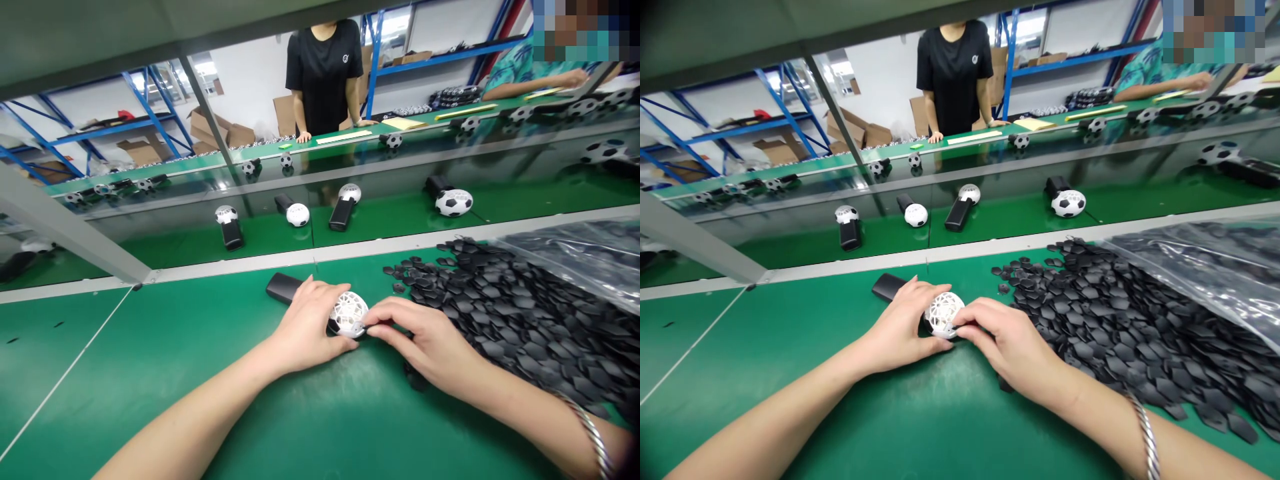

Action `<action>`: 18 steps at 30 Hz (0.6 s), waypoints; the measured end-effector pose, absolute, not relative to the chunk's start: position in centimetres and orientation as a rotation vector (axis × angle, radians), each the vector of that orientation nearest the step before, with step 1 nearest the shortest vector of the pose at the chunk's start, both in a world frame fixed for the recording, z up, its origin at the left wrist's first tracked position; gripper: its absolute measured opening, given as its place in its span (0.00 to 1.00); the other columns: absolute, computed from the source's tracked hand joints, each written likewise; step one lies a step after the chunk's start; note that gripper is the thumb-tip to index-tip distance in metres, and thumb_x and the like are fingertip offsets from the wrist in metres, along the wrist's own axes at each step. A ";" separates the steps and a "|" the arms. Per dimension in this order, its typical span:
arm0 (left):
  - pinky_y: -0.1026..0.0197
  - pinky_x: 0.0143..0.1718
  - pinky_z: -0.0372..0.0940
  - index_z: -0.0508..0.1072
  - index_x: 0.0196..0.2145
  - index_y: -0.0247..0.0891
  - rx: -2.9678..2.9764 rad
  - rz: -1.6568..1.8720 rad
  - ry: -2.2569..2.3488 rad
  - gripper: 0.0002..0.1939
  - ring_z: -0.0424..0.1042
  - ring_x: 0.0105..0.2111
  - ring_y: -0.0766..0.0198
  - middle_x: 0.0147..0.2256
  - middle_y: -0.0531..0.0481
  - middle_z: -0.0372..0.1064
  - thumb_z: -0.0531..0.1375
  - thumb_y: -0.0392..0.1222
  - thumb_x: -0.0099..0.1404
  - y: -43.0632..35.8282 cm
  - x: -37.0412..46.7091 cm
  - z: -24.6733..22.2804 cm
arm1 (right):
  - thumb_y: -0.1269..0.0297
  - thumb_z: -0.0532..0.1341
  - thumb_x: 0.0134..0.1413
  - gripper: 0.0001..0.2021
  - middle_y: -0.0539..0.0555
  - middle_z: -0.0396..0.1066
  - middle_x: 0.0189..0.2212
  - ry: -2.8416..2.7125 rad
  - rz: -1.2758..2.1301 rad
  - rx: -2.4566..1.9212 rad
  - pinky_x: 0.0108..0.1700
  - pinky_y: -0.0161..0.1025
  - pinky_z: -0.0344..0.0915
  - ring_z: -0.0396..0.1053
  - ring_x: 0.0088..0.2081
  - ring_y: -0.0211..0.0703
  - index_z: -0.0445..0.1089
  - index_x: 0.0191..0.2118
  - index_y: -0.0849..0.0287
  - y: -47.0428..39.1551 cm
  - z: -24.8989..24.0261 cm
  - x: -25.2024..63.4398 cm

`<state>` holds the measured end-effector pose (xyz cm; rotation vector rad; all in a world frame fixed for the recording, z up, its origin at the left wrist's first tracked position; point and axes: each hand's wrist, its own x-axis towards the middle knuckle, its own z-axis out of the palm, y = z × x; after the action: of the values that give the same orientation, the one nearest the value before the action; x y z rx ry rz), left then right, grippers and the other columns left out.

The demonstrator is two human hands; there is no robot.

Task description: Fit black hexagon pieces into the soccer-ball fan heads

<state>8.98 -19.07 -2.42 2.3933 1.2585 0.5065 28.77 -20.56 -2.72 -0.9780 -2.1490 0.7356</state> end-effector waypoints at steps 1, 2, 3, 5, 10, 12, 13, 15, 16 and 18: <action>0.43 0.59 0.43 0.58 0.53 0.40 2.392 0.505 1.260 0.37 0.62 0.49 0.54 0.47 0.47 0.66 0.66 0.49 0.47 -19.1 9.0 -2.4 | 0.70 0.55 0.56 0.06 0.52 0.70 0.33 -2.154 0.753 -0.987 0.38 0.37 0.65 0.68 0.36 0.41 0.69 0.36 0.55 -20.5 -2.7 28.9; 0.43 0.59 0.42 0.58 0.53 0.40 2.390 0.505 1.262 0.37 0.62 0.49 0.54 0.47 0.47 0.66 0.66 0.49 0.47 -19.1 9.0 -2.4 | 0.71 0.55 0.56 0.07 0.52 0.69 0.33 -2.160 0.765 -0.990 0.39 0.37 0.65 0.68 0.36 0.41 0.69 0.35 0.55 -20.4 -2.6 28.9; 0.43 0.59 0.42 0.59 0.53 0.41 2.389 0.508 1.263 0.37 0.62 0.49 0.54 0.47 0.47 0.66 0.66 0.49 0.48 -19.1 9.0 -2.3 | 0.71 0.55 0.56 0.07 0.52 0.69 0.33 -2.167 0.775 -0.985 0.39 0.37 0.65 0.68 0.36 0.41 0.70 0.34 0.55 -20.3 -2.6 28.9; 0.43 0.59 0.43 0.59 0.53 0.41 2.387 0.517 1.264 0.37 0.62 0.49 0.54 0.47 0.47 0.66 0.65 0.50 0.48 -19.2 9.0 -2.3 | 0.71 0.54 0.56 0.08 0.52 0.69 0.33 -2.180 0.784 -0.968 0.38 0.37 0.65 0.68 0.36 0.41 0.70 0.34 0.54 -20.3 -2.7 28.7; 0.42 0.59 0.42 0.59 0.53 0.41 2.376 0.524 1.261 0.36 0.62 0.50 0.53 0.48 0.46 0.66 0.64 0.53 0.49 -19.3 9.0 -2.3 | 0.72 0.52 0.58 0.10 0.53 0.68 0.34 -2.232 0.695 -0.931 0.36 0.37 0.66 0.67 0.35 0.41 0.68 0.41 0.54 -20.5 -2.9 28.5; 0.42 0.59 0.42 0.58 0.54 0.42 2.372 0.522 1.253 0.36 0.62 0.50 0.54 0.48 0.47 0.66 0.64 0.53 0.49 -19.2 9.0 -2.4 | 0.72 0.50 0.59 0.12 0.54 0.66 0.34 -2.267 0.630 -0.895 0.35 0.37 0.66 0.66 0.36 0.41 0.66 0.44 0.54 -20.6 -2.9 28.7; 0.42 0.59 0.42 0.58 0.54 0.42 2.372 0.520 1.250 0.36 0.62 0.50 0.54 0.48 0.47 0.66 0.64 0.53 0.49 -19.2 9.0 -2.4 | 0.72 0.49 0.59 0.12 0.54 0.66 0.34 -2.275 0.607 -0.883 0.35 0.37 0.66 0.66 0.36 0.41 0.66 0.44 0.53 -20.7 -2.8 28.9; 0.42 0.59 0.42 0.58 0.53 0.42 2.373 0.516 1.251 0.36 0.62 0.50 0.54 0.48 0.47 0.66 0.65 0.52 0.49 -19.2 9.0 -2.4 | 0.71 0.48 0.60 0.11 0.54 0.65 0.35 -2.272 0.597 -0.886 0.36 0.37 0.66 0.66 0.36 0.41 0.65 0.42 0.54 -20.7 -2.8 29.2; 0.43 0.59 0.42 0.58 0.53 0.41 2.375 0.513 1.253 0.36 0.62 0.50 0.54 0.49 0.47 0.65 0.65 0.52 0.49 -19.2 9.0 -2.4 | 0.71 0.49 0.60 0.10 0.54 0.65 0.35 -2.268 0.607 -0.897 0.37 0.37 0.66 0.66 0.36 0.41 0.64 0.41 0.54 -20.7 -2.9 29.3; 0.43 0.59 0.42 0.58 0.53 0.40 2.376 0.505 1.255 0.37 0.62 0.50 0.54 0.49 0.46 0.65 0.65 0.52 0.49 -19.2 9.0 -2.3 | 0.71 0.50 0.60 0.08 0.54 0.66 0.35 -2.258 0.637 -0.921 0.38 0.38 0.65 0.66 0.37 0.41 0.64 0.39 0.54 -20.7 -2.8 29.5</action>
<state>9.04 -19.15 -2.30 2.3760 1.2547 0.5054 29.50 -20.70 -2.81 -0.9211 -2.2576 0.6369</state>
